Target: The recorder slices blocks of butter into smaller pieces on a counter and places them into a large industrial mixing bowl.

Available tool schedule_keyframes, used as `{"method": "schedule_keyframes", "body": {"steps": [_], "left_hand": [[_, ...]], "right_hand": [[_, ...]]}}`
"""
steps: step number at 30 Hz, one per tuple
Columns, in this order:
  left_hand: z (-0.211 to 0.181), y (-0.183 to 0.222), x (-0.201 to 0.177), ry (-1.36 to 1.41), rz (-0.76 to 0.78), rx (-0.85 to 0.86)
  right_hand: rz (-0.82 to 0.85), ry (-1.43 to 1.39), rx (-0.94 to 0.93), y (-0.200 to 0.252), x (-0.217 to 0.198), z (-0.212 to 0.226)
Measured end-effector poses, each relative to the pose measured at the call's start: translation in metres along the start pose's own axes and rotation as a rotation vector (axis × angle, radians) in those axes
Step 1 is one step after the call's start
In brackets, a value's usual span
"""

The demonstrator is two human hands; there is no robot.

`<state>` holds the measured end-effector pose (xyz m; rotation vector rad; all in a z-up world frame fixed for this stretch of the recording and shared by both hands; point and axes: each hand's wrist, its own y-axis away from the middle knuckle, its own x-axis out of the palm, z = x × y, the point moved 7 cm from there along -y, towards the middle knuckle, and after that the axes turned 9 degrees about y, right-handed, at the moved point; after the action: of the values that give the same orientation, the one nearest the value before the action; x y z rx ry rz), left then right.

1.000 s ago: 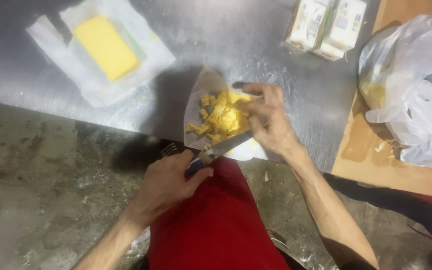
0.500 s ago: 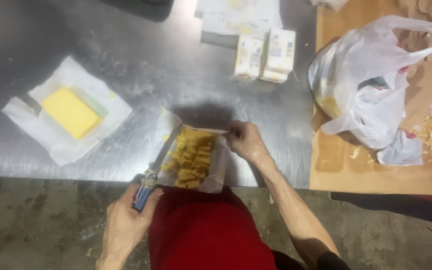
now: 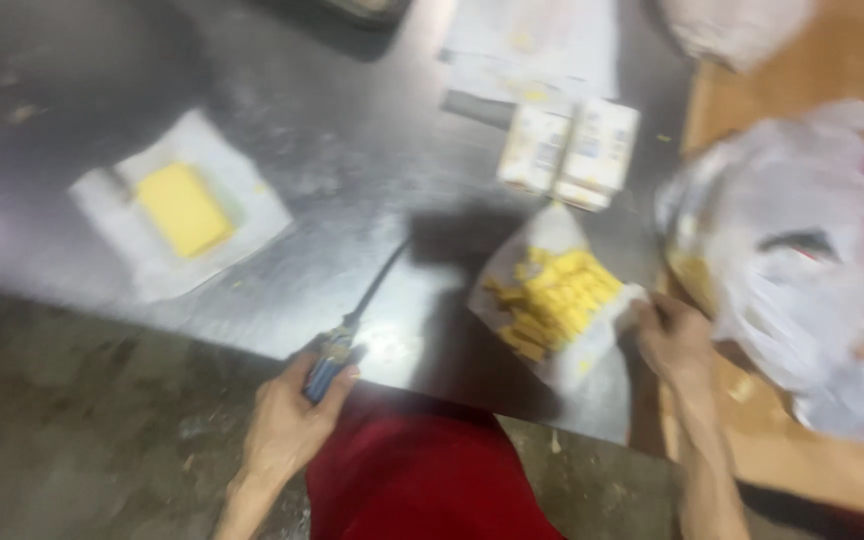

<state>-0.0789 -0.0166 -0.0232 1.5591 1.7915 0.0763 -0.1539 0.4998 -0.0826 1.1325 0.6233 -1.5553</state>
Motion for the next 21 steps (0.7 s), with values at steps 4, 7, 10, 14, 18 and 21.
{"method": "schedule_keyframes", "body": {"steps": [4, 7, 10, 14, 18, 21], "left_hand": [[0.019, 0.003, -0.03, 0.024, -0.006, -0.108], [0.071, -0.014, -0.06, 0.187, -0.125, -0.056], [0.068, -0.031, -0.122, 0.117, -0.264, 0.0], [0.068, -0.063, -0.191, 0.044, -0.338, 0.119], [0.094, -0.103, -0.239, 0.041, -0.24, 0.052], [0.117, -0.13, -0.259, 0.11, -0.178, 0.138]], "right_hand": [[-0.04, 0.149, -0.152, 0.027, -0.028, 0.071], [-0.259, 0.033, -0.259, 0.054, -0.04, 0.151], [0.114, -0.142, -0.212, 0.054, 0.032, 0.233], [0.254, -0.189, -0.378, 0.067, 0.164, 0.367], [0.057, -0.101, -0.377, 0.07, 0.216, 0.454], [0.1, -0.134, -0.227, 0.065, 0.221, 0.489]]}}
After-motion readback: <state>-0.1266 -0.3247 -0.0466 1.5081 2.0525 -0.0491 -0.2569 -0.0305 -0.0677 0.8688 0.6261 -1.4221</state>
